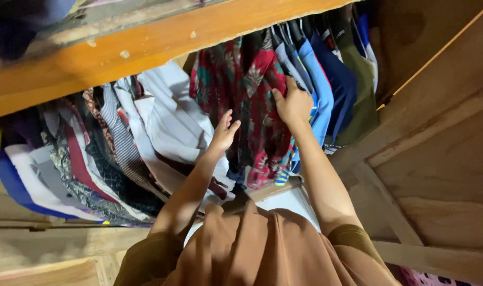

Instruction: The person buttons and hangs a red patterned shirt and a black patterned shirt in a closet. They then remove a tan headscarf from a laundry basket and unfold it.

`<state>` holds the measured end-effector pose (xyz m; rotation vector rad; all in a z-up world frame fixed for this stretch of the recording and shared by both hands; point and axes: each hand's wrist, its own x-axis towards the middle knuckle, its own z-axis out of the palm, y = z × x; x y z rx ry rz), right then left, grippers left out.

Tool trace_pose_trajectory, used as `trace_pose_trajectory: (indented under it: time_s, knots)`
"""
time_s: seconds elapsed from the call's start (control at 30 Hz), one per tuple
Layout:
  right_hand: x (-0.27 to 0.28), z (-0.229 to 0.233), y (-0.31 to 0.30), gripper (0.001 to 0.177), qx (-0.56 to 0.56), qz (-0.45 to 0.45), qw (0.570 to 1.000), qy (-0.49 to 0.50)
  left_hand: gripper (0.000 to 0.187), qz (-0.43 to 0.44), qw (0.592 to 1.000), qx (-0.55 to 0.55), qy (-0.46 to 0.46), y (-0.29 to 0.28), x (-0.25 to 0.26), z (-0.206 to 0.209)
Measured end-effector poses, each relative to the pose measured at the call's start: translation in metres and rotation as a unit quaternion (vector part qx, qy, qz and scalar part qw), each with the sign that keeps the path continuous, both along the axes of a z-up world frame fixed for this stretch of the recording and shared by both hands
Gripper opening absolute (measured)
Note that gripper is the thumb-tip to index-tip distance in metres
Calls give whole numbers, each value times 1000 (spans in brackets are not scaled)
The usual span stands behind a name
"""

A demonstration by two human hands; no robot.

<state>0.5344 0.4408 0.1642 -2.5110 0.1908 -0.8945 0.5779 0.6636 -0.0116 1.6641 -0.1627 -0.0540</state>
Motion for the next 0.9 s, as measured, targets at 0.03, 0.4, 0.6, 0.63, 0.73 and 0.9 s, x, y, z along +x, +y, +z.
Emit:
trace_pose_trajectory:
  time_s: [0.03, 0.4, 0.6, 0.63, 0.73, 0.9]
  knots:
    - [1, 3, 1, 50, 1, -5, 1000, -1, 69, -5, 1000, 1, -1, -2, 2, -4]
    - [10, 5, -11, 51, 26, -59, 995, 70, 61, -80, 997, -5, 5, -23, -12, 1]
    - [-24, -18, 12, 79, 87, 63, 994, -28, 59, -81, 997, 11, -1, -28, -18, -26]
    - [-34, -35, 14, 79, 87, 54, 994, -29, 59, -90, 996, 12, -2, -32, -24, -30]
    - [-68, -92, 10, 101, 148, 163, 970, -106, 65, -99, 988, 115, -9, -55, -46, -39]
    - [-146, -221, -30, 58, 134, 81, 948, 279, 90, -117, 950, 234, -169, -96, -82, -90]
